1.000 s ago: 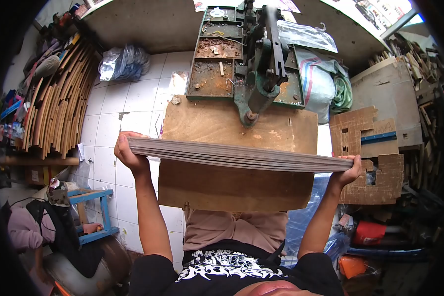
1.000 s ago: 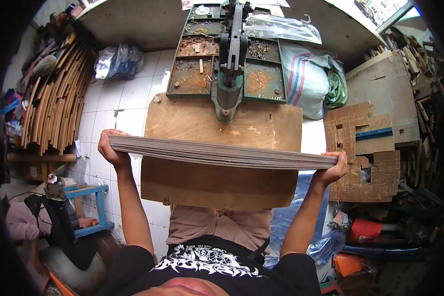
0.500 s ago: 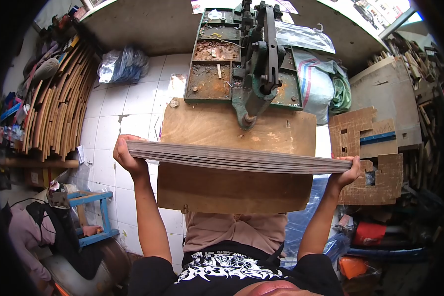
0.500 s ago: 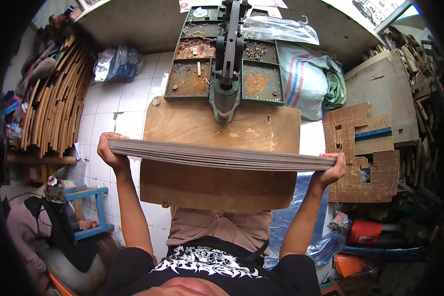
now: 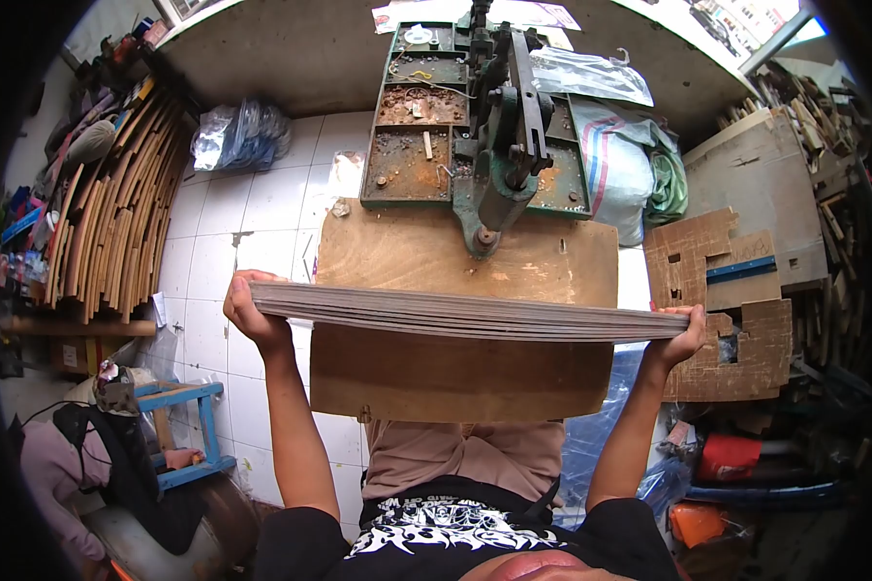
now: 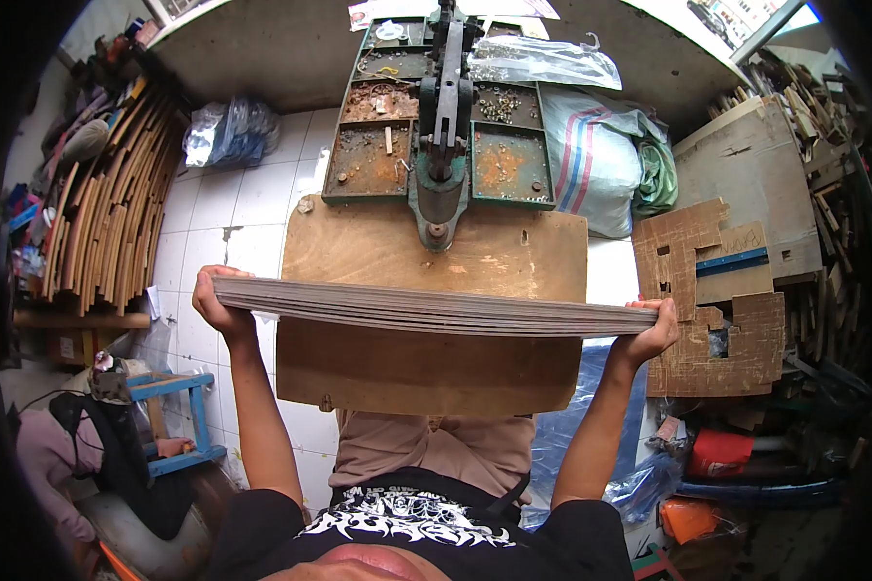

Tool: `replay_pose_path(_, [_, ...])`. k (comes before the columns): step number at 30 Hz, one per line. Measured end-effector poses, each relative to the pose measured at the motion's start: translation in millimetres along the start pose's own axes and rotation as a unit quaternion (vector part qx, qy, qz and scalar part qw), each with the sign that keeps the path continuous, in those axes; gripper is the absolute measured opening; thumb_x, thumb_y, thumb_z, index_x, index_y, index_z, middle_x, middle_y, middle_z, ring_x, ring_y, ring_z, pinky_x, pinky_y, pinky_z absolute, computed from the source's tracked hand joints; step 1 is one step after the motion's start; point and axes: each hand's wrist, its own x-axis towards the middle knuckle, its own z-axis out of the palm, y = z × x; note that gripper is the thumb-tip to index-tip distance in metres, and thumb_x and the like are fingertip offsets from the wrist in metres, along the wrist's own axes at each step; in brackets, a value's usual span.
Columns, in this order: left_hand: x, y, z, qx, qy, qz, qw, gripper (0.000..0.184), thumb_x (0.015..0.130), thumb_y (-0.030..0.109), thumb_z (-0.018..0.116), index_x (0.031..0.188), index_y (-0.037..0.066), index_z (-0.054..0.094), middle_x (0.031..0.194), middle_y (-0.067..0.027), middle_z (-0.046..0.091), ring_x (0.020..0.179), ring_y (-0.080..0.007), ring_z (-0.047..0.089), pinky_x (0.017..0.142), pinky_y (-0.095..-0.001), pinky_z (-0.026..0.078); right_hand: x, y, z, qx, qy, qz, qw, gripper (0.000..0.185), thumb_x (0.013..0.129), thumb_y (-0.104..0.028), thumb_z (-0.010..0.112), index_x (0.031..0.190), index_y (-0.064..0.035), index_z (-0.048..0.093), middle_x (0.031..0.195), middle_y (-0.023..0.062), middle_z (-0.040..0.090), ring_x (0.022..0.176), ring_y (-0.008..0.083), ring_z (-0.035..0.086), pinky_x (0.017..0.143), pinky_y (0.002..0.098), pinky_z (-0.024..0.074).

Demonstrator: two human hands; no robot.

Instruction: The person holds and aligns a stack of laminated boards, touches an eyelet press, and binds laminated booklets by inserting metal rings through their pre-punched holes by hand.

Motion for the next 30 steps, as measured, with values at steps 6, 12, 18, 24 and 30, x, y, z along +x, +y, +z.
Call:
replay_pose_path(6, [0.4,-2.4,-0.7,-0.003,0.002,-0.002,1.0,0.044,0.093,0.034,0.033,0.068,0.001,0.048,0.055,-0.0088,0.05,0.05,-0.0169,0.051,0.05,-0.0298,0.045,-5.4,-7.3,9.5,-0.003,0.014,-0.005,1.0,0.036,0.093,-0.028,0.043,0.066,-0.0051,0.048,0.058,0.0074,0.049,0.051,0.0179,0.051,0.058,0.0369,0.0524])
replay_pose_path(12, [0.2,0.4,1.5,-0.003,0.0,0.007,1.0,0.044,0.093,0.034,0.033,0.069,0.0,0.048,0.056,-0.0089,0.051,0.05,-0.0174,0.051,0.051,-0.0305,0.045,-10.1,-16.8,17.1,-0.031,0.027,-0.006,0.999,0.039,0.092,-0.026,0.042,0.061,-0.0046,0.048,0.055,0.0071,0.049,0.05,0.0168,0.051,0.063,0.0335,0.0493])
replay_pose_path(18, [-0.6,-2.0,-2.9,0.007,-0.006,0.002,1.0,0.045,0.093,0.035,0.032,0.069,0.001,0.049,0.057,-0.0093,0.052,0.051,-0.017,0.052,0.05,-0.0293,0.045,-12.4,-17.6,17.0,-0.016,0.03,0.0,0.999,0.037,0.091,-0.026,0.042,0.062,-0.0046,0.048,0.058,0.0074,0.05,0.052,0.0169,0.052,0.061,0.0317,0.0488])
replay_pose_path(24, [0.2,0.8,-0.3,0.01,0.002,0.008,1.0,0.044,0.093,0.035,0.032,0.071,0.001,0.05,0.057,-0.0086,0.052,0.051,-0.016,0.051,0.049,-0.0286,0.043,-11.7,-17.5,12.6,-0.095,0.007,-0.053,0.994,0.039,0.093,-0.024,0.039,0.063,-0.0012,0.049,0.06,0.009,0.05,0.055,0.0185,0.053,0.056,0.0327,0.0481])
replay_pose_path(30, [-2.7,1.8,-2.6,0.004,0.001,0.001,1.0,0.044,0.092,0.035,0.034,0.07,0.002,0.052,0.058,-0.0064,0.051,0.051,-0.0135,0.048,0.046,-0.0273,0.039,-18.2,-26.8,17.4,-0.26,-0.001,-0.175,0.95,0.042,0.093,-0.023,0.036,0.061,-0.0002,0.051,0.065,0.0105,0.053,0.059,0.0193,0.049,0.063,0.036,0.043])
